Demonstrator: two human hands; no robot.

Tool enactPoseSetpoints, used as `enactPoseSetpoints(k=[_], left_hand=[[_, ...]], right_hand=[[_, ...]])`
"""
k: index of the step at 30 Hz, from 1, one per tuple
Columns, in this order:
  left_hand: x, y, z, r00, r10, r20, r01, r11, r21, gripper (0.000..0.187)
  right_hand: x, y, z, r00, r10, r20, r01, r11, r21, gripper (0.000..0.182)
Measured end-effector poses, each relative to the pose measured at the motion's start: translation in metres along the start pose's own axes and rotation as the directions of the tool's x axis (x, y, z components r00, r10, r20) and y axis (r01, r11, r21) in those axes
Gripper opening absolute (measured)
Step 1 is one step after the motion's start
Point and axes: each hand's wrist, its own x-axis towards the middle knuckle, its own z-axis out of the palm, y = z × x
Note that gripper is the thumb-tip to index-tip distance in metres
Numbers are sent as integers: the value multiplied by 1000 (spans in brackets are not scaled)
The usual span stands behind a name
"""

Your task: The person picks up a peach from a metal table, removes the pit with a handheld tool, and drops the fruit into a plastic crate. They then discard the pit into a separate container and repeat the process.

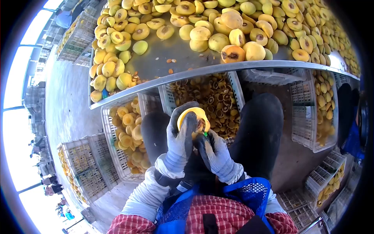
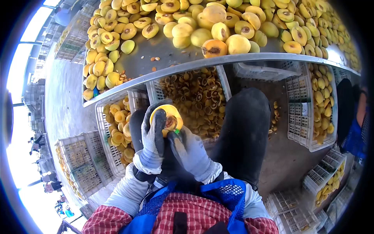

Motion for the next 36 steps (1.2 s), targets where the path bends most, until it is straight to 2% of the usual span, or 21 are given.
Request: enactPoseSetpoints(k=[4,8,11,13,16,18,19,20,21,22,23,25,26,27,28,30,31,33,34,35,36], left_hand=[[-11,0,-2,997,70,45,-76,986,150,33],[-22,-8,9,970,233,-72,-224,967,123,33],[-25,-4,9,975,221,-27,-217,970,110,33],[-28,-1,6,981,194,16,-195,976,94,33],[-26,2,3,981,160,110,-170,982,82,30],[-24,1,-1,973,143,181,-161,983,91,25],[-24,4,-1,972,48,232,-51,999,5,26],[-23,7,-3,955,33,294,-32,999,-9,27],[-22,9,-5,936,20,353,-12,1000,-23,29],[-20,11,-6,912,10,410,5,999,-36,30],[-18,14,-5,886,-18,464,42,998,-41,37],[-21,3,-7,892,-215,398,317,924,-211,38],[-22,-6,-4,894,-286,344,399,857,-325,38],[-27,-14,-1,896,-391,211,444,758,-478,39],[-30,-23,-4,904,-424,53,392,772,-501,43],[-29,-44,-58,926,-213,-313,110,943,-316,41],[-27,-26,-84,935,-36,-352,-16,990,-142,40],[-22,11,-135,861,322,-394,-242,940,240,39],[-16,14,-174,872,434,-228,-166,700,695,42],[-12,17,-214,944,299,-138,90,171,981,43],[-6,32,-204,952,151,-267,264,39,964,43]], right_hand=[[-16,0,1,999,-38,-4,38,999,27,29],[-22,2,8,984,-154,-88,152,988,-26,28],[-24,4,8,971,-223,-87,215,973,-87,28],[-32,10,1,992,-116,56,115,993,7,31],[-33,11,-1,968,182,175,-217,953,212,29],[-40,17,4,993,62,104,-86,964,253,27],[-41,17,3,973,79,216,-165,894,416,29],[-41,16,2,941,95,325,-268,794,546,33],[-38,4,-7,814,86,575,-532,510,676,39],[-36,-5,-12,640,-27,768,-754,170,635,47],[-40,-8,-5,632,25,774,-773,78,629,54],[-37,2,3,611,-185,769,-791,-138,596,53],[-35,6,4,603,-286,745,-798,-237,555,53],[-34,6,5,617,-320,719,-780,-130,612,53],[-32,7,4,632,-289,719,-770,-133,624,53],[-25,11,-3,667,-231,708,-743,-136,655,53],[-23,14,-8,675,-148,723,-738,-176,652,53],[-19,22,-14,666,-144,732,-746,-113,657,52],[-17,24,-16,660,-145,737,-750,-78,657,51],[-17,22,-18,652,-108,750,-758,-79,648,51],[-15,11,-17,680,4,733,-730,-78,679,51]])
